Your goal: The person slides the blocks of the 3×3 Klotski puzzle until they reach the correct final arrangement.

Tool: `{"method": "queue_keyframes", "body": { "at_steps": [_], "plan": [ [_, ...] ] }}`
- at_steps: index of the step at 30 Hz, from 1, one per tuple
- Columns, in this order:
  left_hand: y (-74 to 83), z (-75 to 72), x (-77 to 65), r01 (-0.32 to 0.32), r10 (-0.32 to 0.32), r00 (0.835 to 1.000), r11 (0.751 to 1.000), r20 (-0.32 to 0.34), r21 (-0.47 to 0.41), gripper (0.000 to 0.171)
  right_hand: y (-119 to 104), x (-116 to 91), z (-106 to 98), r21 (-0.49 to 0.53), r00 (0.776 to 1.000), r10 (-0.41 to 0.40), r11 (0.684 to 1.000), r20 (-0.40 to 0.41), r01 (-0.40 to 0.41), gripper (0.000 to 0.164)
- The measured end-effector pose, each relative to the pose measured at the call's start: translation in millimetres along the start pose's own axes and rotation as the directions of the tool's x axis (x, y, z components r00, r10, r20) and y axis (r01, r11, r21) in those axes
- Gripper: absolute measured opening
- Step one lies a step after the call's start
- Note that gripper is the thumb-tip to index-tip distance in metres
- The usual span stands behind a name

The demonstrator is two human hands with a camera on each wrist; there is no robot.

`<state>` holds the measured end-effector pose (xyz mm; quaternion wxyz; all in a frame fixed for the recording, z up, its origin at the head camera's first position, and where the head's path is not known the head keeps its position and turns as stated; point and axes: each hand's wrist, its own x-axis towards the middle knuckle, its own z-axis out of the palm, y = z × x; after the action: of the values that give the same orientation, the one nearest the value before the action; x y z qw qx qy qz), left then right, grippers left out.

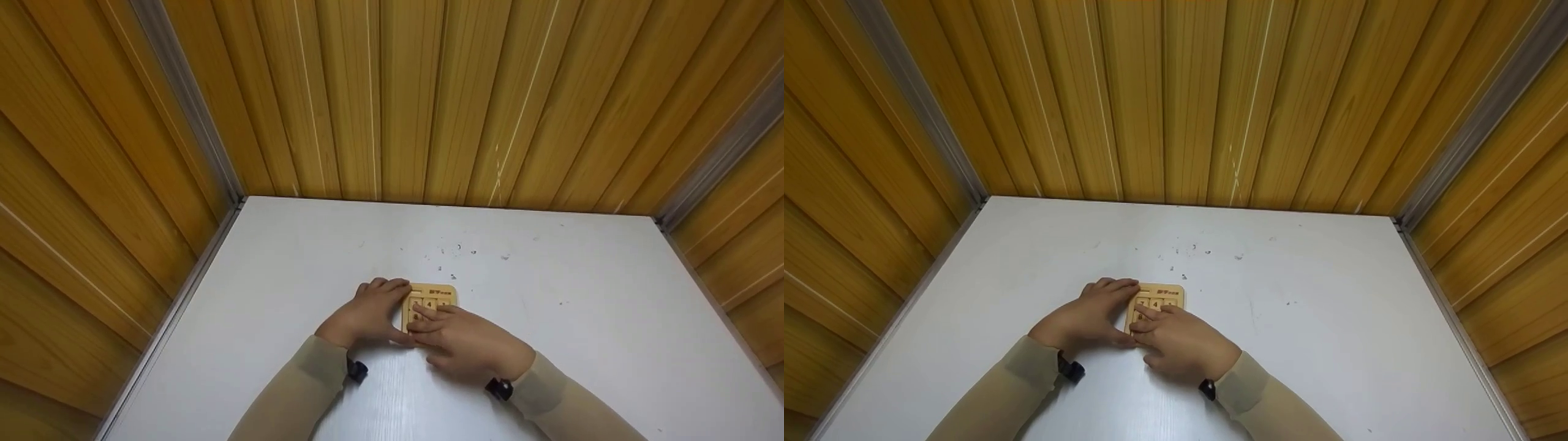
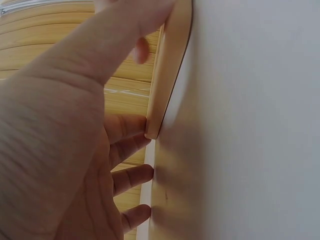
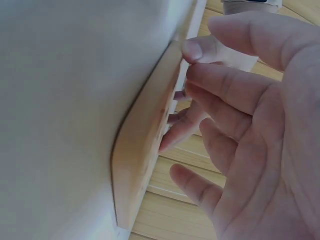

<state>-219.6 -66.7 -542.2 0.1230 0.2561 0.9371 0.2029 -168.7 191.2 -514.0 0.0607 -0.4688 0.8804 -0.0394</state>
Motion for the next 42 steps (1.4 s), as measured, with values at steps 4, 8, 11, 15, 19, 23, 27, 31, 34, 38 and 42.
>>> {"method": "queue_keyframes", "body": {
  "at_steps": [4, 8, 11, 15, 19, 23, 27, 31, 34, 38, 42],
  "plan": [
    [0.3, -0.8, -0.8, -0.001, 0.001, 1.0, 1.0, 0.004, 0.001, 0.121, 1.6, -1.3, 3.6, -0.007, 1.0, -0.002, 1.0, 0.003, 0.002, 0.052],
    [-0.3, -1.5, -0.6, -0.005, 0.005, 1.0, 1.0, 0.007, 0.001, 0.12, 2.9, -1.8, 3.9, 0.033, 1.0, 0.005, 0.999, 0.003, -0.005, 0.051],
    [-1.1, -1.8, 0.2, -0.012, 0.012, 1.0, 1.0, 0.009, -0.005, 0.12, 3.8, -2.0, 3.0, 0.073, 1.0, 0.015, 0.997, 0.006, -0.016, 0.05],
    [-2.2, -1.7, 1.5, -0.02, 0.02, 1.0, 1.0, 0.009, -0.004, 0.121, 5.5, -2.6, 1.5, 0.101, 1.0, 0.02, 0.995, 0.011, -0.021, 0.049],
    [-2.9, -1.2, 2.7, -0.017, 0.017, 1.0, 1.0, 0.014, -0.003, 0.121, 8.1, -4.6, 2.3, 0.12, 1.0, 0.026, 0.992, 0.013, -0.027, 0.049],
    [-2.6, -1.5, 2.4, -0.007, 0.007, 1.0, 1.0, 0.022, -0.015, 0.121, 11.4, -7.3, 5.5, 0.12, 1.0, 0.029, 0.992, 0.01, -0.03, 0.05],
    [-2.6, -1.1, 1.7, -0.006, 0.007, 1.0, 1.0, 0.024, -0.011, 0.12, 14.4, -10.2, 8.7, 0.123, 0.999, 0.031, 0.992, 0.005, -0.032, 0.05],
    [-2.9, -0.5, 1.2, -0.005, 0.005, 1.0, 1.0, 0.024, -0.016, 0.12, 16.6, -12.7, 10.1, 0.14, 0.999, 0.036, 0.99, 0.009, -0.037, 0.049],
    [-2.7, -0.4, 0.8, -0.001, 0.002, 1.0, 1.0, 0.024, -0.024, 0.12, 17.5, -14.0, 9.9, 0.151, 0.999, 0.04, 0.988, 0.016, -0.042, 0.049],
    [-2.1, -0.9, 0.7, -0.002, 0.003, 1.0, 1.0, 0.022, -0.023, 0.12, 18.1, -16.3, 7.8, 0.17, 0.999, 0.05, 0.984, 0.022, -0.053, 0.049],
    [-2.4, -1.1, 0.5, -0.008, 0.008, 1.0, 1.0, 0.022, -0.015, 0.12, 19.0, -19.4, 7.0, 0.194, 0.998, 0.061, 0.979, 0.019, -0.063, 0.048]
  ]
}}
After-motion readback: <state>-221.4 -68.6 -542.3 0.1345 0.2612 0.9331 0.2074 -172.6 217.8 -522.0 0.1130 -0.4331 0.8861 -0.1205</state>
